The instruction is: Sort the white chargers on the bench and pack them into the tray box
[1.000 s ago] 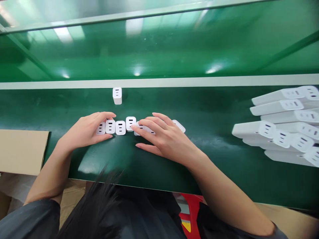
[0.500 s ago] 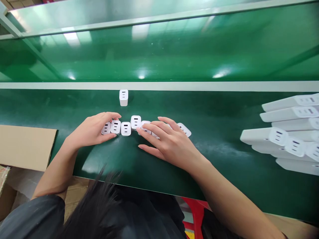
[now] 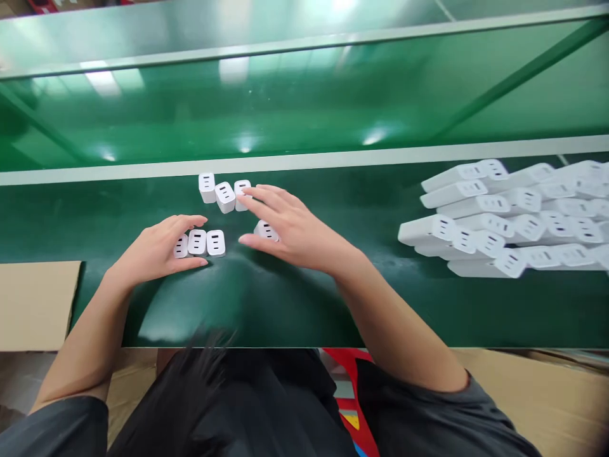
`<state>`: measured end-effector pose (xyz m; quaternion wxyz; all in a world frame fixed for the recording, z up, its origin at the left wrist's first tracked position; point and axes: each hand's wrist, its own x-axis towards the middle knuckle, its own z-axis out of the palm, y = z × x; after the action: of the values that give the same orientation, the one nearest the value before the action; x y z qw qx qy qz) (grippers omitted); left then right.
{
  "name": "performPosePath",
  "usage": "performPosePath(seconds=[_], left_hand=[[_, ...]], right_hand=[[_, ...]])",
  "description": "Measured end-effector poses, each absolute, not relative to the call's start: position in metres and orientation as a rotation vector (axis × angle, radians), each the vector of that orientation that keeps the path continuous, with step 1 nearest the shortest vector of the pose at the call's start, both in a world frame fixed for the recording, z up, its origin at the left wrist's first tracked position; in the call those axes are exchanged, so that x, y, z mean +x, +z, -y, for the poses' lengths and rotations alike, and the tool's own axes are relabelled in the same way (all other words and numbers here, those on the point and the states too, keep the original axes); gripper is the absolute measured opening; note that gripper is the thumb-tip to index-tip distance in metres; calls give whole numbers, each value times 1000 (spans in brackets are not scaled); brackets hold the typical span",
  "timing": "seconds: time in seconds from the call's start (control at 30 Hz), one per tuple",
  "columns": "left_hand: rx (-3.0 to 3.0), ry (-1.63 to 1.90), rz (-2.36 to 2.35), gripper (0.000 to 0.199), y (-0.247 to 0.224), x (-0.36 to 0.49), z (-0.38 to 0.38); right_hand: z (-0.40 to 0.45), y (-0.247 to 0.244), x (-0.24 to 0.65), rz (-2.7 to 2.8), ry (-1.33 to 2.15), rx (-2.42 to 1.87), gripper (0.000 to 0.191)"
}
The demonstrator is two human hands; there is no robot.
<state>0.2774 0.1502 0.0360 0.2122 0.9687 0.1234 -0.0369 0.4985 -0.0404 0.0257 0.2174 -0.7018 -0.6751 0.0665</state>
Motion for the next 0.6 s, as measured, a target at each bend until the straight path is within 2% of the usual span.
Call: performPosePath(seconds=[0.13,0.23,0.3,0.43,0.6], left_hand=[[2680,-91,-341,67,33,281,-147],[2717,-83,-311,67,30,286,-140],[2754,-53,-281,65,26,289,-134],[2810,14,-235,54,20,293,-124],[2827,21,-201,49,17,294,-119]], right_hand=[[75,28,527,1606,259,-1955,47],[87,18,534,1714,440,-1925,62],[83,10,526,1798,497,-1871,63],[68,-1,495,1847,392,-1772,44],[63,-12,474,1887,211,-1765,38]])
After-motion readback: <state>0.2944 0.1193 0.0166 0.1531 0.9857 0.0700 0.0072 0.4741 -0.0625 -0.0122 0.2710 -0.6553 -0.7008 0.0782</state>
